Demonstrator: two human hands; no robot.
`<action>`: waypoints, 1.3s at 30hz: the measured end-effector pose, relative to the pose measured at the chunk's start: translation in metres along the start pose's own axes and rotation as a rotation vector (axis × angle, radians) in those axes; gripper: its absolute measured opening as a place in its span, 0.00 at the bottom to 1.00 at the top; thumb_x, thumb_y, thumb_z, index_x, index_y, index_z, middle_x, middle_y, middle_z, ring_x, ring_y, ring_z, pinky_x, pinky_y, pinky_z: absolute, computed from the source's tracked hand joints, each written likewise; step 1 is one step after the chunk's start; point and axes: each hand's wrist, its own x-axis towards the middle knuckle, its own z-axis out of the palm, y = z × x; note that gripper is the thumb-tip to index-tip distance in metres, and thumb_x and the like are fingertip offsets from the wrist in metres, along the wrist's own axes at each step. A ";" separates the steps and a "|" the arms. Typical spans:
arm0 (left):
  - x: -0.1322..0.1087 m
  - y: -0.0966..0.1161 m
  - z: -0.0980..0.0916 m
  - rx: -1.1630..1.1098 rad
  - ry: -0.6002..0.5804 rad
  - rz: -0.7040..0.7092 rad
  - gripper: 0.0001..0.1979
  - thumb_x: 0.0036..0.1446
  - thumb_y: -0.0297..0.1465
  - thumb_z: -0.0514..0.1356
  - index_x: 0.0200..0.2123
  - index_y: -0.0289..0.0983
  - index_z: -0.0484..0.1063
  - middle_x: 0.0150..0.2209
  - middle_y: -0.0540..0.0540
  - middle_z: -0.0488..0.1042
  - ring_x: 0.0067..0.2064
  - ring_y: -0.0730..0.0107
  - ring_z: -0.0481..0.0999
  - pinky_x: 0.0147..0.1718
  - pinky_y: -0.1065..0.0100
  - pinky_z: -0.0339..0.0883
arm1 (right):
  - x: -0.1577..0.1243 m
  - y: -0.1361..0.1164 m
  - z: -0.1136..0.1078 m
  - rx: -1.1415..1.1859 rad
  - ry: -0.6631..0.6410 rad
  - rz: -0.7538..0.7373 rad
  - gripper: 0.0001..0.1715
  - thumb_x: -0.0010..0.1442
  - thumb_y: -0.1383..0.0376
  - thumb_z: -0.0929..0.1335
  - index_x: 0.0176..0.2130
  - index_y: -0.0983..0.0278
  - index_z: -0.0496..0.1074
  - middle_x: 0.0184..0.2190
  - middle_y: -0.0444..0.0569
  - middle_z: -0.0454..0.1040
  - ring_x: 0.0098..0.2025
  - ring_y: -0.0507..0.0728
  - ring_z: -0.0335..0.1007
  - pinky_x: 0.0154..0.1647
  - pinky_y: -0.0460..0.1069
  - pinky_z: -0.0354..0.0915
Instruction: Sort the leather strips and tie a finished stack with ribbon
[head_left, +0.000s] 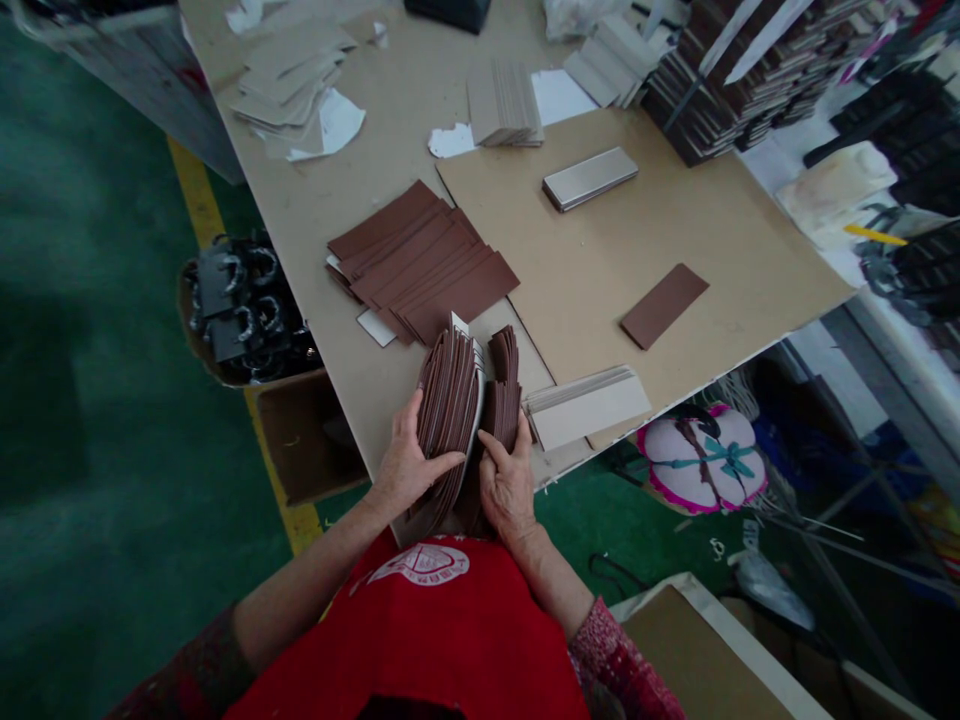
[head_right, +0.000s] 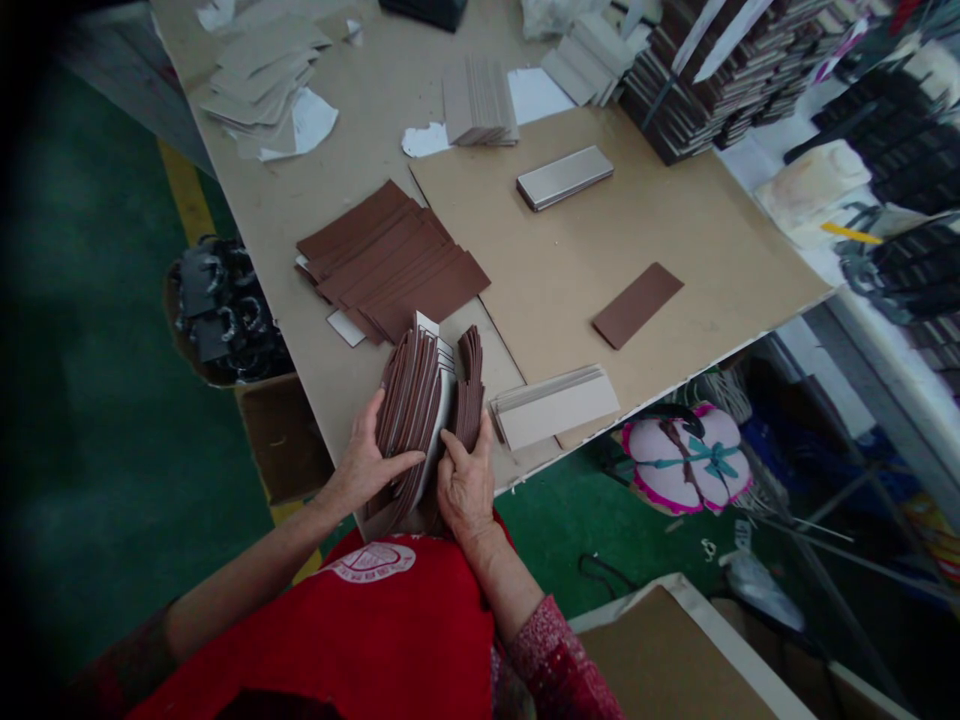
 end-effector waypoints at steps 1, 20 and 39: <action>0.000 -0.001 0.000 -0.006 0.000 0.005 0.55 0.47 0.38 0.71 0.70 0.41 0.42 0.67 0.35 0.51 0.69 0.49 0.53 0.68 0.44 0.50 | 0.001 -0.001 0.000 0.003 0.001 -0.006 0.23 0.64 0.70 0.61 0.54 0.60 0.75 0.74 0.52 0.31 0.73 0.66 0.43 0.69 0.60 0.60; -0.001 0.005 0.000 0.012 0.002 0.033 0.51 0.50 0.37 0.67 0.70 0.38 0.42 0.65 0.34 0.54 0.68 0.50 0.56 0.67 0.46 0.52 | 0.007 -0.012 -0.001 -0.001 0.004 0.046 0.21 0.64 0.54 0.67 0.51 0.61 0.76 0.73 0.55 0.35 0.73 0.66 0.45 0.70 0.60 0.56; 0.001 -0.005 -0.004 -0.021 0.002 0.040 0.54 0.47 0.37 0.70 0.70 0.40 0.42 0.67 0.36 0.53 0.69 0.50 0.54 0.68 0.45 0.50 | 0.002 -0.009 0.003 -0.056 0.033 -0.085 0.24 0.63 0.72 0.61 0.55 0.63 0.74 0.74 0.49 0.24 0.75 0.67 0.34 0.71 0.63 0.55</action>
